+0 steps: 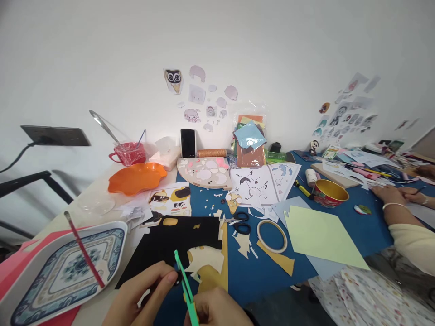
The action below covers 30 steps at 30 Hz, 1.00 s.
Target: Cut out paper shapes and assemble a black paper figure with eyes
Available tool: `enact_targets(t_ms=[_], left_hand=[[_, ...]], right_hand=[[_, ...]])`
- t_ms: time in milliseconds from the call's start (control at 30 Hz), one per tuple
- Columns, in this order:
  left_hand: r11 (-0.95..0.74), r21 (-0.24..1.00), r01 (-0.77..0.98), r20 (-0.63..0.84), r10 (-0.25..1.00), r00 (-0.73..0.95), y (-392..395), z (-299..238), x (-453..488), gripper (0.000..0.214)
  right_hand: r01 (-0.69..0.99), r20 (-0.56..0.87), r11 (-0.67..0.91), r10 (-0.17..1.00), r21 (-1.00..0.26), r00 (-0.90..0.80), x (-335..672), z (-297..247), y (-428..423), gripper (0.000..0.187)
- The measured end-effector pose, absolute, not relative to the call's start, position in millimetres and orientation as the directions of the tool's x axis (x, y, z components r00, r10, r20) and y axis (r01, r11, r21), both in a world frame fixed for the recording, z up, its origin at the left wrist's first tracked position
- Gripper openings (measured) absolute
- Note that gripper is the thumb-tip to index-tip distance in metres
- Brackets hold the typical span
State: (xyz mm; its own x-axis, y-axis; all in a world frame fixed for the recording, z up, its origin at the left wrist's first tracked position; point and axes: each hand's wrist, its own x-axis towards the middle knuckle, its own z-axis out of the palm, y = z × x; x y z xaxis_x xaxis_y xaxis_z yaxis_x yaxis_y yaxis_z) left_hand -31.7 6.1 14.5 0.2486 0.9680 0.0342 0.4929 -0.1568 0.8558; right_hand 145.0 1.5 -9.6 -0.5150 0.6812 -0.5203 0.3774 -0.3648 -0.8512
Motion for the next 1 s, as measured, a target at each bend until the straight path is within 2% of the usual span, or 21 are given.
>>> enact_targets(t_ms=[200, 300, 433, 600, 733, 833, 1000], left_hand=[[-0.125, 0.864, 0.488, -0.01, 0.964, 0.264, 17.4, 8.4, -33.7, 0.036], [-0.109, 0.871, 0.48, -0.02, 0.967, 0.256, 19.0, 4.6, -34.9, 0.034], [-0.08, 0.878, 0.471, -0.055, 0.962, 0.266, 18.5, 1.2, -36.9, 0.034], [-0.05, 0.909, 0.414, -0.073, 0.958, 0.276, 15.9, 4.9, -33.0, 0.036], [-0.023, 0.919, 0.394, -0.095, 0.956, 0.278, 14.6, 6.7, -30.1, 0.036], [-0.012, 0.917, 0.398, -0.109, 0.953, 0.282, 13.5, 4.1, -31.8, 0.037], [-0.022, 0.916, 0.401, -0.102, 0.953, 0.286, 12.9, 1.0, -34.4, 0.036]], right_hand=[[0.377, -0.548, -0.404, 0.694, -0.834, -0.468, 146.8, -26.4, 2.7, 0.033], [0.341, -0.513, -0.388, 0.708, -0.856, -0.484, 144.6, -27.5, 4.1, 0.037], [0.323, -0.543, -0.437, 0.706, -0.84, -0.455, 143.2, -18.2, 6.3, 0.034], [0.298, -0.545, -0.463, 0.615, -0.835, -0.57, 143.6, -5.8, 7.7, 0.026], [0.244, -0.454, -0.391, 0.652, -0.887, -0.606, 142.8, -8.6, 10.1, 0.031], [0.263, -0.467, -0.396, 0.622, -0.88, -0.628, 142.1, -12.8, 11.2, 0.033], [0.254, -0.453, -0.38, 0.667, -0.89, -0.591, 141.3, -15.4, 9.2, 0.029]])
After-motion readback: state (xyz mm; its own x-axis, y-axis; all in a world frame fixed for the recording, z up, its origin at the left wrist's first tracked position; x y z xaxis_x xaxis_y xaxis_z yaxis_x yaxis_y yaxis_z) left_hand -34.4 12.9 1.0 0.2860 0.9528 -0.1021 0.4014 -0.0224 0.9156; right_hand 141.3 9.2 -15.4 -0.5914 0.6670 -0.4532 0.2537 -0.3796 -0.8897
